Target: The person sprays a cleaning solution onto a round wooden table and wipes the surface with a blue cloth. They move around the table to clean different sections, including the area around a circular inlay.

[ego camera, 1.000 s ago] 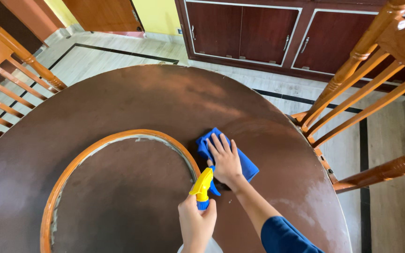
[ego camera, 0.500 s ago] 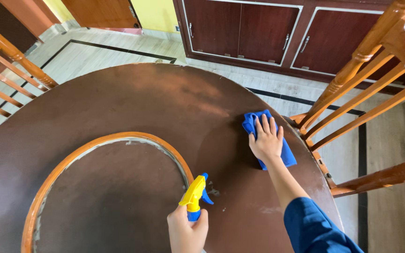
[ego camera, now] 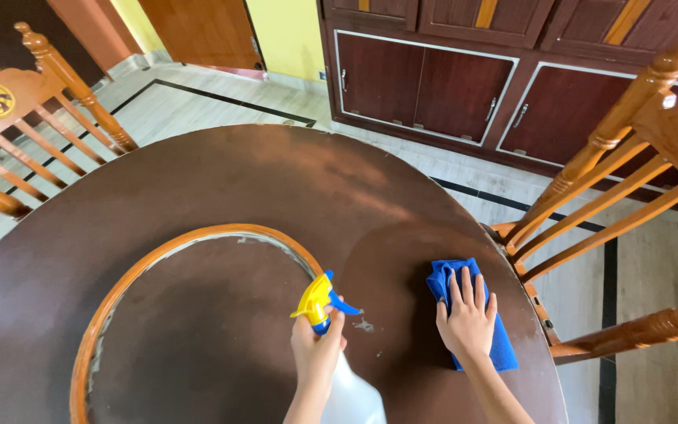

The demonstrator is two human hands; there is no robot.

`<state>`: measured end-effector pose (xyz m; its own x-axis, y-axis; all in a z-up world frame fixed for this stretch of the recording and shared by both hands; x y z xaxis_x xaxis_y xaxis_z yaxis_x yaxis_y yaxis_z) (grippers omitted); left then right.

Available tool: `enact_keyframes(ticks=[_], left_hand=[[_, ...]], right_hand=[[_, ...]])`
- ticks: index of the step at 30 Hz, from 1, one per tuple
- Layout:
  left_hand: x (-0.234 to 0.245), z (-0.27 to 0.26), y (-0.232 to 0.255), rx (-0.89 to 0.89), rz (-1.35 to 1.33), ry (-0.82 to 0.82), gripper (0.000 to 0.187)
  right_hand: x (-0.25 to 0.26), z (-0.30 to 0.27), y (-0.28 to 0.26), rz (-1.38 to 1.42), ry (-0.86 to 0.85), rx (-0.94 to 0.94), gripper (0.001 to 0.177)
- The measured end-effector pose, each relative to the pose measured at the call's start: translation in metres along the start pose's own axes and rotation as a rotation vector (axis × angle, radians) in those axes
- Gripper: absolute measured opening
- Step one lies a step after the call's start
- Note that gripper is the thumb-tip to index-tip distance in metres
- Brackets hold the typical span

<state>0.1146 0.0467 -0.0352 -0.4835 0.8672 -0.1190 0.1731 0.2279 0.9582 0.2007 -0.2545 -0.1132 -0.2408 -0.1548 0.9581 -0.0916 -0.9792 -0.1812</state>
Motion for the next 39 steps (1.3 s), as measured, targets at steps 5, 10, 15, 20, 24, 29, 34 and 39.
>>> enact_keyframes(ticks=[5, 10, 15, 20, 24, 29, 34, 39], left_hand=[[-0.043, 0.01, 0.05, -0.122, 0.169, -0.092, 0.039], [-0.059, 0.05, 0.036, -0.233, 0.38, -0.061, 0.029], [-0.063, 0.076, 0.01, -0.113, 0.306, -0.183, 0.042], [-0.067, 0.075, -0.004, 0.048, 0.048, -0.396, 0.047], [-0.068, 0.07, -0.006, -0.009, 0.14, -0.355, 0.042], [-0.079, 0.064, 0.0, -0.007, 0.094, -0.281, 0.035], [-0.06, 0.063, 0.011, -0.049, 0.317, -0.07, 0.028], [-0.044, 0.066, 0.011, -0.059, 0.179, -0.018, 0.03]], right_hand=[[0.002, 0.0, 0.0, -0.018, -0.014, -0.015, 0.066], [0.003, 0.0, -0.002, -0.011, -0.007, -0.013, 0.067], [0.005, 0.001, -0.003, -0.009, -0.003, -0.016, 0.066], [0.007, 0.001, -0.003, -0.007, -0.012, -0.022, 0.064], [0.008, 0.0, -0.005, -0.005, -0.009, -0.027, 0.064], [0.009, -0.001, -0.005, -0.001, 0.002, -0.021, 0.066], [0.004, 0.0, -0.003, -0.024, -0.017, -0.027, 0.063], [0.015, -0.002, -0.014, 0.009, 0.023, 0.009, 0.064]])
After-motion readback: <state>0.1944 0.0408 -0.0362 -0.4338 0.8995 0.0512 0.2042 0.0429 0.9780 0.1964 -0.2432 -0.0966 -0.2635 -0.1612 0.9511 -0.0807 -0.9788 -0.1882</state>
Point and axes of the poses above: each hand's wrist, its own z-axis towards the middle knuckle, its own x-axis out of the back of the hand, y = z × x, the point moved 9 cm from there along z, towards the middle knuckle, and after that the axes turned 3 degrees about -x, right-handed, at the moved point
